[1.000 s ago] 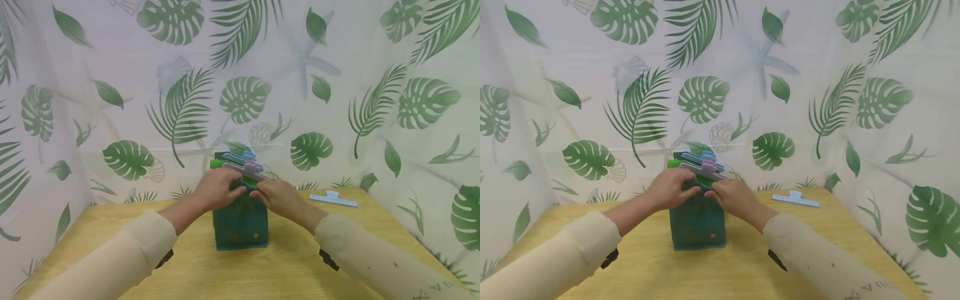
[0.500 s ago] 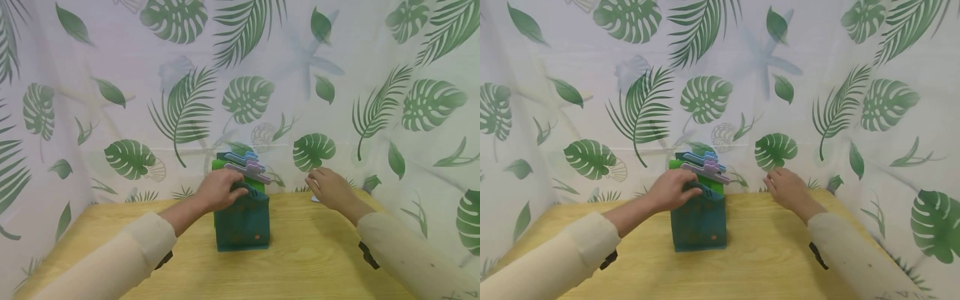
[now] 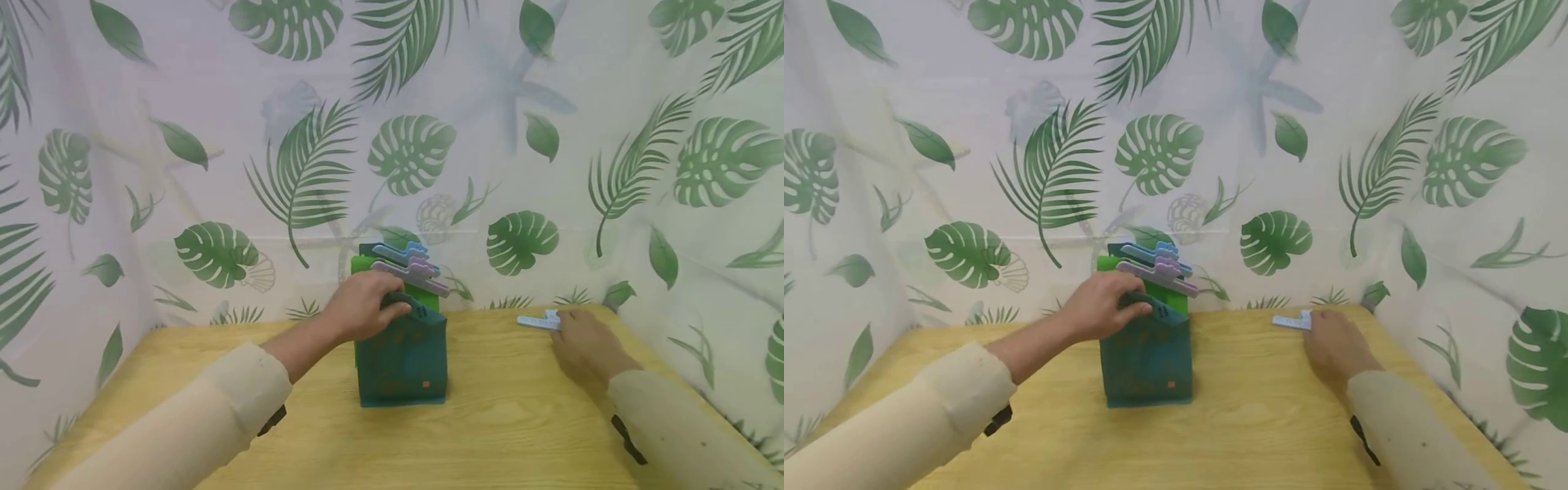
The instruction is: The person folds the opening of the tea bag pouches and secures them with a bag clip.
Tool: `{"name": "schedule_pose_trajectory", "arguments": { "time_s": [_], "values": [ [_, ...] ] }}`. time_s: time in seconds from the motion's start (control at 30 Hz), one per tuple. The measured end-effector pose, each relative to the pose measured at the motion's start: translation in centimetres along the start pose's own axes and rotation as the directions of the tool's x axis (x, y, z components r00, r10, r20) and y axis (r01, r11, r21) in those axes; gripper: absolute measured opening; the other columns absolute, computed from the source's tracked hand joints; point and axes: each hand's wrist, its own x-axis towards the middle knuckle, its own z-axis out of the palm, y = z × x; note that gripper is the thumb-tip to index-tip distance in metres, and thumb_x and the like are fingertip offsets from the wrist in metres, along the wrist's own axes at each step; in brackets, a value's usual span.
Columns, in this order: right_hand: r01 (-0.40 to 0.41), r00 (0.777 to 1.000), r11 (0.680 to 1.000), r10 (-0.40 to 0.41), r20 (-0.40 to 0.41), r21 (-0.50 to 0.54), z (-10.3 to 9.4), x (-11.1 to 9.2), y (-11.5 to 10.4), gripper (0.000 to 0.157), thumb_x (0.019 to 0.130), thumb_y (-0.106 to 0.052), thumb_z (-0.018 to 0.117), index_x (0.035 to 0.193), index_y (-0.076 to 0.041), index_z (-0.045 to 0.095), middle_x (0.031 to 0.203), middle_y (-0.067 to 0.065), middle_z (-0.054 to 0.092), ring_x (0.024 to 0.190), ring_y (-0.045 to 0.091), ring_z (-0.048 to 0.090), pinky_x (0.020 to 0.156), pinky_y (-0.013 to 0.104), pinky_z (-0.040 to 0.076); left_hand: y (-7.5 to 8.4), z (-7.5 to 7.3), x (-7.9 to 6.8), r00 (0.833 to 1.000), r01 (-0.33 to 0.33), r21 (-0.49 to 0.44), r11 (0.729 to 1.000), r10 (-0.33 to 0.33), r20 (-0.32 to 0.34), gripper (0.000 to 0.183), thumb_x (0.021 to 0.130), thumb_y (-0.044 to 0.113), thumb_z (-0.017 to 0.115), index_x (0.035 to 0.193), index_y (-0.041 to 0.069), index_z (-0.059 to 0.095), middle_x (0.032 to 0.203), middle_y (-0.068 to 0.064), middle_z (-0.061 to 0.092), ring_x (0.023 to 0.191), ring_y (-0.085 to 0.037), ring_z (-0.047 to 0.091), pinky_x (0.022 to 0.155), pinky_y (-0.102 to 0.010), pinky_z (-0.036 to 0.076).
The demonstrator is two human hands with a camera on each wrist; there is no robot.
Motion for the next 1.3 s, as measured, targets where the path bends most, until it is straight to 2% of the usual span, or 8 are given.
{"name": "schedule_pose_trajectory", "arguments": {
  "time_s": [0.2,0.33,0.43,0.57,0.67,0.97,1.17,1.3],
  "values": [
    [-0.053,0.999,0.998,0.053,-0.008,0.047,1.4,-0.8,1.5,0.054,0.104,-0.031,0.046,0.136,0.012,0.035,0.124,0.04,0.047,0.113,0.062,0.045,0.089,0.072,0.038,0.5,-0.2,0.4,1.0,-0.001,-0.006,1.0,0.001,0.015,0.019,0.094,0.03,0.07,0.091,0.012,0.068,0.088,0.0,0.07,0.081,-0.017,0.064,0.077,-0.036,0.05],
    [-0.062,0.997,0.998,0.062,0.047,0.004,1.5,-1.3,2.1,0.059,0.107,-0.034,0.042,0.141,0.012,0.031,0.13,0.044,0.045,0.119,0.063,0.041,0.092,0.073,0.035,0.8,0.0,0.6,1.0,-0.007,-0.003,1.0,0.007,0.02,0.019,0.095,0.031,0.07,0.091,0.012,0.067,0.087,0.0,0.069,0.081,-0.016,0.064,0.076,-0.036,0.05],
    [-0.034,0.998,0.999,0.036,0.053,-0.042,1.5,-1.4,2.3,0.056,0.107,-0.029,0.042,0.141,0.014,0.032,0.132,0.043,0.047,0.12,0.061,0.042,0.092,0.072,0.036,0.8,0.0,0.7,1.0,-0.018,0.002,1.0,0.018,0.016,0.018,0.095,0.03,0.07,0.09,0.013,0.066,0.086,0.001,0.068,0.079,-0.016,0.063,0.075,-0.035,0.049],
    [0.014,1.0,0.995,-0.016,-0.022,-0.095,1.7,-1.2,2.4,0.049,0.103,-0.02,0.05,0.134,0.016,0.041,0.121,0.038,0.056,0.113,0.056,0.049,0.085,0.068,0.04,0.9,0.0,0.8,1.0,-0.012,0.003,1.0,0.012,0.022,0.018,0.095,0.03,0.07,0.089,0.013,0.067,0.086,0.001,0.068,0.079,-0.016,0.063,0.075,-0.036,0.049],
    [0.004,1.0,0.996,-0.006,-0.021,-0.09,1.7,-1.0,2.2,0.045,0.101,-0.018,0.054,0.127,0.018,0.045,0.114,0.036,0.057,0.107,0.053,0.051,0.083,0.066,0.042,0.9,0.0,0.8,1.0,-0.001,0.006,1.0,0.001,0.03,0.018,0.095,0.03,0.07,0.09,0.013,0.067,0.087,0.001,0.069,0.08,-0.016,0.063,0.075,-0.036,0.049],
    [-0.081,0.997,0.993,0.081,-0.002,0.08,1.4,-0.4,1.8,0.043,0.098,-0.026,0.061,0.121,0.009,0.049,0.114,0.034,0.053,0.104,0.05,0.051,0.079,0.062,0.044,0.6,-0.3,0.5,0.999,0.006,0.007,1.0,-0.006,0.033,0.018,0.095,0.03,0.07,0.094,0.013,0.069,0.092,0.0,0.071,0.085,-0.018,0.066,0.079,-0.037,0.051],
    [-0.007,0.998,0.986,0.016,-0.055,0.169,1.2,0.4,1.0,0.022,0.1,-0.021,0.057,0.095,0.0,0.057,0.086,0.013,0.06,0.076,0.027,0.056,0.069,0.046,0.047,0.2,-0.6,0.0,1.0,0.001,0.007,1.0,-0.001,0.025,0.017,0.094,0.029,0.071,0.091,0.012,0.067,0.088,0.0,0.07,0.081,-0.017,0.065,0.076,-0.037,0.051],
    [0.047,0.997,0.978,-0.032,-0.075,0.205,0.6,0.7,-0.2,0.026,0.098,-0.02,0.062,0.105,0.005,0.058,0.09,0.015,0.065,0.078,0.028,0.061,0.071,0.047,0.051,0.2,-0.6,0.1,1.0,-0.01,0.003,1.0,0.01,0.026,0.018,0.094,0.029,0.071,0.09,0.012,0.067,0.087,0.0,0.069,0.08,-0.016,0.063,0.075,-0.035,0.05]
  ]
}}
